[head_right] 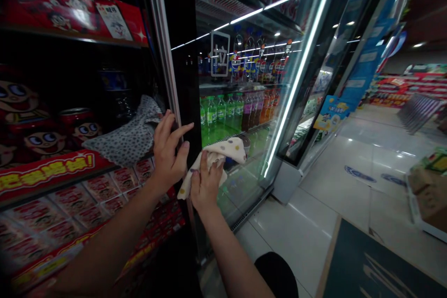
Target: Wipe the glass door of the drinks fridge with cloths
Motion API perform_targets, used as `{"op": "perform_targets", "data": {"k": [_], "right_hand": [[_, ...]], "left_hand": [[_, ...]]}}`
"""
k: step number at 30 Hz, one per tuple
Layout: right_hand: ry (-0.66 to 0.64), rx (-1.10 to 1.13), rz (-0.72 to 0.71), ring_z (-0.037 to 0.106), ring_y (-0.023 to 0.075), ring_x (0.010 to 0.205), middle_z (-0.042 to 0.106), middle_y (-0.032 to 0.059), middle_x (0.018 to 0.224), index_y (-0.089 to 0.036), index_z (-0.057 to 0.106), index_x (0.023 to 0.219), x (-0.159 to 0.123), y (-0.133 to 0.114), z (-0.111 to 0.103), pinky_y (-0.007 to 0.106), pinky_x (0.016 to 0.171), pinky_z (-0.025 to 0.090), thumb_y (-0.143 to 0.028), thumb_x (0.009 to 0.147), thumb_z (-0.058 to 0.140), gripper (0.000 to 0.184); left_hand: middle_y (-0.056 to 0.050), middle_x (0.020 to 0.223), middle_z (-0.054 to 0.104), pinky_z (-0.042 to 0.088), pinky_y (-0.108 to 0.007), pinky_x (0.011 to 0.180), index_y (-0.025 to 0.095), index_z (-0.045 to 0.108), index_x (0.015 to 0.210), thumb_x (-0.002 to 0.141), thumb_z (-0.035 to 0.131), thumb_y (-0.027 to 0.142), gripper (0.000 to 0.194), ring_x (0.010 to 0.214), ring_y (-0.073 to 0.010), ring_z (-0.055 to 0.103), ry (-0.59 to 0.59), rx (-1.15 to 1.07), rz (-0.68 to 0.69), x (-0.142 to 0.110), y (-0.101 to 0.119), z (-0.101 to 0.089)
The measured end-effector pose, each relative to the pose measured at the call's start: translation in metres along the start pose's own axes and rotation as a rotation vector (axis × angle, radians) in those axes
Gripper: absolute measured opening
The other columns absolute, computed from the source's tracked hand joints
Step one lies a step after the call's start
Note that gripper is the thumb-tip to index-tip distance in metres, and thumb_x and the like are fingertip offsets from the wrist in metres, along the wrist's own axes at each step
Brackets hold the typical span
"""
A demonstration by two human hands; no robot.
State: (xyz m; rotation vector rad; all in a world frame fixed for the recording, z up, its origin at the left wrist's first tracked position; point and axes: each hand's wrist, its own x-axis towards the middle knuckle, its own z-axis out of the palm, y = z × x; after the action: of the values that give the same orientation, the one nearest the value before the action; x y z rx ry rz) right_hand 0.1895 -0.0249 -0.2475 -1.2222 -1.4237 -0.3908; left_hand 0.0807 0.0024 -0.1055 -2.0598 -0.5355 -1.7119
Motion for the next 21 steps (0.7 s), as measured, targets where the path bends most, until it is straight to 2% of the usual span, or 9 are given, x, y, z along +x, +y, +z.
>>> {"op": "perform_targets", "data": {"k": [2,5,8,12,16,18,21], "right_hand": [[-0.010,-0.018,-0.075,0.026,0.0429,0.163,0.040,0.0206,0.168,-0.028,0.009,0.180,0.000,-0.006,-0.001,0.076,0.125,0.036,-0.032,0.116,0.032,0.068],[-0.004,-0.060,-0.148,0.042,0.0433,0.149,0.049,0.0235,0.155,-0.024,0.009,0.180,-0.020,-0.005,0.006,0.077,0.119,0.042,-0.031,0.114,0.034,0.070],[0.015,-0.124,-0.136,0.050,0.0458,0.138,0.052,0.0275,0.146,-0.018,0.010,0.179,-0.046,0.003,0.017,0.079,0.109,0.049,-0.037,0.114,0.035,0.073],[0.014,-0.138,-0.075,0.051,0.0494,0.138,0.053,0.0286,0.145,-0.017,0.011,0.179,-0.062,0.008,0.022,0.079,0.104,0.052,-0.045,0.113,0.042,0.078],[0.004,-0.084,-0.064,0.053,0.0471,0.140,0.054,0.0265,0.149,-0.018,0.013,0.179,-0.049,0.003,0.008,0.078,0.108,0.053,-0.046,0.111,0.048,0.081],[0.014,-0.043,-0.086,0.046,0.0473,0.150,0.052,0.0260,0.156,-0.019,0.016,0.178,-0.035,0.001,-0.003,0.078,0.112,0.050,-0.048,0.111,0.050,0.081],[0.016,0.025,-0.133,0.033,0.0445,0.163,0.048,0.0208,0.165,-0.023,0.017,0.178,-0.004,-0.004,-0.019,0.080,0.122,0.041,-0.047,0.112,0.048,0.077]], "left_hand": [[-0.014,0.166,0.053,0.038,-0.051,0.133,0.025,0.065,0.147,0.105,0.052,0.016,0.045,0.165,-0.0292,0.041,0.008,0.004,-0.008,-0.001,0.000,0.001],[-0.012,0.168,0.052,0.037,-0.050,0.134,0.026,0.062,0.150,0.105,0.051,0.015,0.047,0.165,-0.0279,0.040,0.018,-0.008,-0.033,-0.001,0.000,0.003],[-0.012,0.169,0.050,0.037,-0.048,0.134,0.026,0.062,0.150,0.106,0.051,0.016,0.047,0.166,-0.0268,0.039,0.023,-0.023,-0.036,-0.003,0.001,0.005],[-0.011,0.170,0.049,0.037,-0.047,0.134,0.026,0.062,0.150,0.106,0.053,0.017,0.046,0.166,-0.0264,0.038,0.030,-0.027,-0.036,-0.003,0.000,0.006],[-0.011,0.173,0.046,0.036,-0.049,0.135,0.028,0.058,0.155,0.106,0.057,0.026,0.049,0.167,-0.0285,0.037,0.022,-0.080,-0.055,-0.004,0.003,0.005],[-0.012,0.174,0.046,0.034,-0.050,0.137,0.030,0.048,0.163,0.108,0.058,0.032,0.057,0.167,-0.0283,0.037,0.031,-0.155,-0.104,-0.007,0.007,0.004],[-0.013,0.177,0.040,0.033,-0.053,0.138,0.031,0.030,0.173,0.109,0.059,0.042,0.071,0.167,-0.0285,0.036,0.048,-0.292,-0.238,-0.017,0.014,0.003]]}}
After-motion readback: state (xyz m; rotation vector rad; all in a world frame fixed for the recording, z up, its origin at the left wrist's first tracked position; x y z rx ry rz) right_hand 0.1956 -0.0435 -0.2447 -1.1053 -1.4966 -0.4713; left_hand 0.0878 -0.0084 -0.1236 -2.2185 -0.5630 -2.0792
